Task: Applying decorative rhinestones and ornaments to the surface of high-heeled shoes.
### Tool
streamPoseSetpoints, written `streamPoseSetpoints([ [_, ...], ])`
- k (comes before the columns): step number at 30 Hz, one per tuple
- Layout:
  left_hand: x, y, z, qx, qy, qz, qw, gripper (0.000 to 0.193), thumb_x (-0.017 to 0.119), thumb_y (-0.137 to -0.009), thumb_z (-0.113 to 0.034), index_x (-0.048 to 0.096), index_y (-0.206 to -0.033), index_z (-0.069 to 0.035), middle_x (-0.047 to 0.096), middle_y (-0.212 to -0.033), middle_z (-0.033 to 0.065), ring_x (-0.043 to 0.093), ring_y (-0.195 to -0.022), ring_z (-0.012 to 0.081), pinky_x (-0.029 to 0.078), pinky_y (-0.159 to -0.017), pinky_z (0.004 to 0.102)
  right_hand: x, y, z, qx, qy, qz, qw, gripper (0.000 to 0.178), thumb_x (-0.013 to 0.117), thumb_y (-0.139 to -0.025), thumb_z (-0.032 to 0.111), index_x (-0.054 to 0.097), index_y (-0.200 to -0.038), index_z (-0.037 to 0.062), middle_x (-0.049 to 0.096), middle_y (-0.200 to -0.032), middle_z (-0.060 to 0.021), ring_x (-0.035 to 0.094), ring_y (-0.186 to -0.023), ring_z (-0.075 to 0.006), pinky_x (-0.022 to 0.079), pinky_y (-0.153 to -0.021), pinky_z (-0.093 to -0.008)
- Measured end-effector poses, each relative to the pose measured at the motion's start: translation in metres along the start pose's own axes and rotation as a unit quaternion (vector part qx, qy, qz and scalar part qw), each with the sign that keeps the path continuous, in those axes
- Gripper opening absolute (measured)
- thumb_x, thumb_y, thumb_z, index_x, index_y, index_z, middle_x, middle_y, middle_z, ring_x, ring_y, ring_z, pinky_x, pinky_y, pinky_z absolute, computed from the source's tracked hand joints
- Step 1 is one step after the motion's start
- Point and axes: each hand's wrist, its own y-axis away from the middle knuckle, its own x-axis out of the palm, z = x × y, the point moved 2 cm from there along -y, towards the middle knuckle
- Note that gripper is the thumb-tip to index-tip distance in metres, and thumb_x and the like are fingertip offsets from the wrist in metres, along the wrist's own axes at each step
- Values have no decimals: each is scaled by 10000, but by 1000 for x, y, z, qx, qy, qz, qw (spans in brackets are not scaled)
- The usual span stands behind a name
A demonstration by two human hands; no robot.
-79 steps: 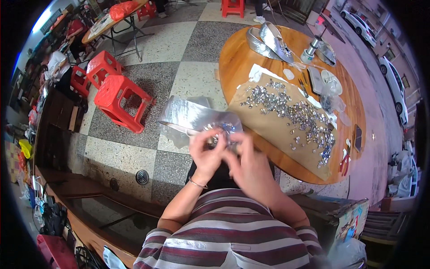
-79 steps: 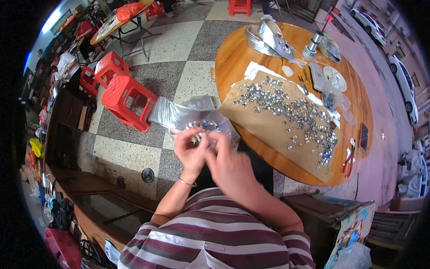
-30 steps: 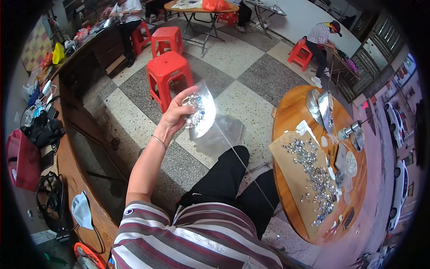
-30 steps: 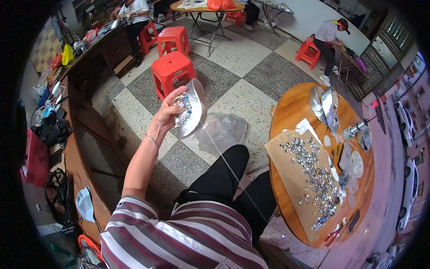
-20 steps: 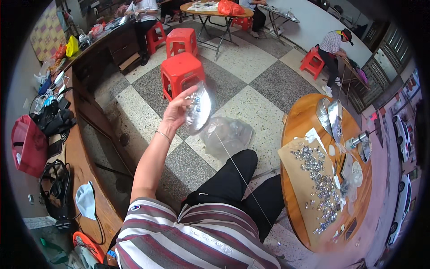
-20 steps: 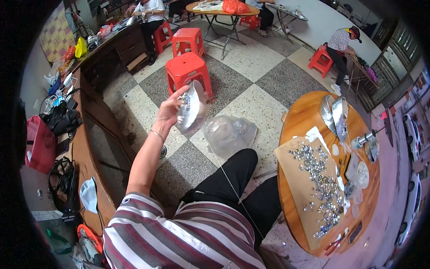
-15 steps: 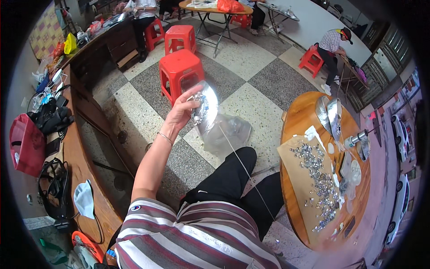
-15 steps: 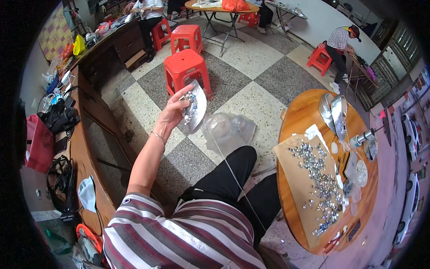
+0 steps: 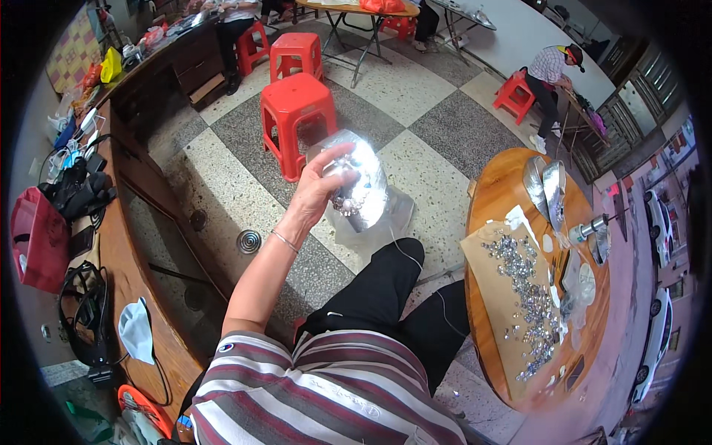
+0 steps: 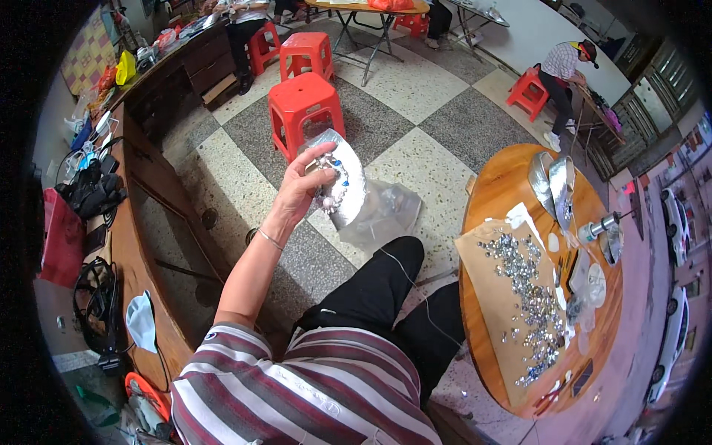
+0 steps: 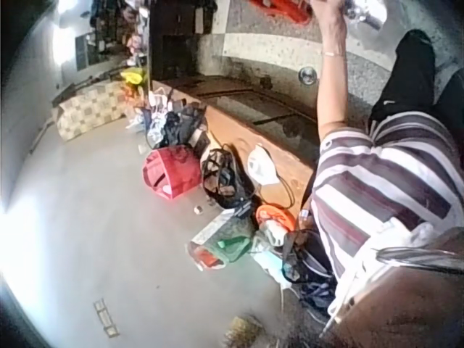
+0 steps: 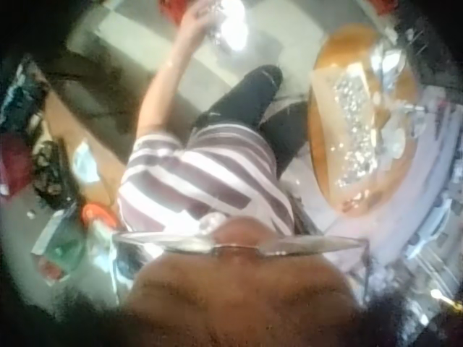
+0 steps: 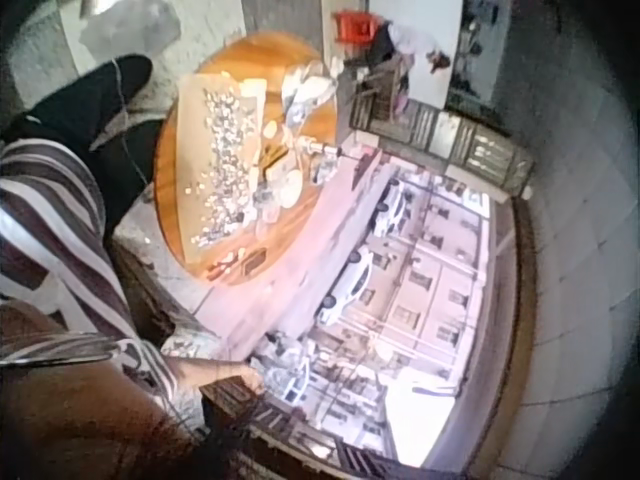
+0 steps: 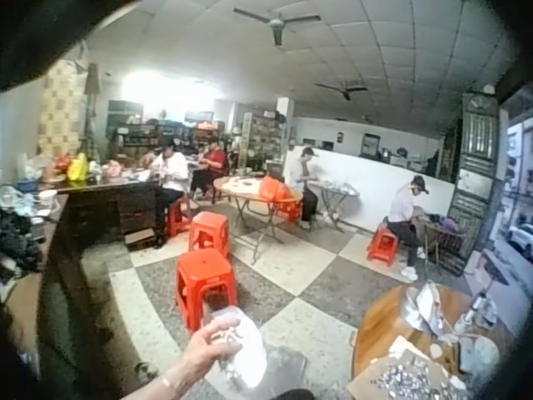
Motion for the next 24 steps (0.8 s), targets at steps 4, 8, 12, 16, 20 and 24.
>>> streamPoseSetpoints([
  [4,-16,-3,-4,8,26,-22,999,502,675,-710,44,524,-1184,-23,602,-1002,61,599,-875,140,488,-799,260,5,0,20,5,-5,-10,1000,330,521,-851,226,533,-1105,15,562,-966,-66,541,-807,-158,446,-694,-249],
  [8,-48,-12,-13,47,137,-66,987,515,686,-702,45,523,-1186,-23,603,-1003,61,598,-869,135,487,-799,252,1,7,47,8,-5,-23,1000,329,512,-856,230,536,-1106,17,563,-956,-62,541,-797,-156,445,-690,-245],
  [12,-19,-1,-3,56,80,-48,994,513,677,-710,52,516,-1191,-22,604,-1000,64,595,-870,124,494,-790,252,-21,25,62,21,7,-52,998,329,503,-861,234,539,-1108,20,565,-945,-58,542,-788,-155,444,-686,-240],
  [16,45,23,1,89,-88,-3,992,525,678,-712,63,505,-1201,-20,597,-1014,64,590,-879,116,501,-780,251,-73,66,73,56,37,-105,992,328,493,-866,238,541,-1109,22,566,-935,-55,542,-778,-154,443,-681,-236],
  [20,118,53,20,4,-79,81,994,527,686,-714,63,501,-1202,-11,585,-1033,67,584,-880,107,500,-777,244,42,147,193,14,-49,-1,999,338,515,-874,243,505,-1160,62,537,-924,-28,501,-721,-107,407,-593,-235],
  [24,171,76,69,8,-2,134,991,548,698,-705,68,487,-1207,5,575,-1050,74,580,-894,110,492,-791,244,195,208,277,-11,-107,328,938,156,492,-828,6,574,-960,18,551,-934,-49,507,-783,-101,418,-650,-229],
])
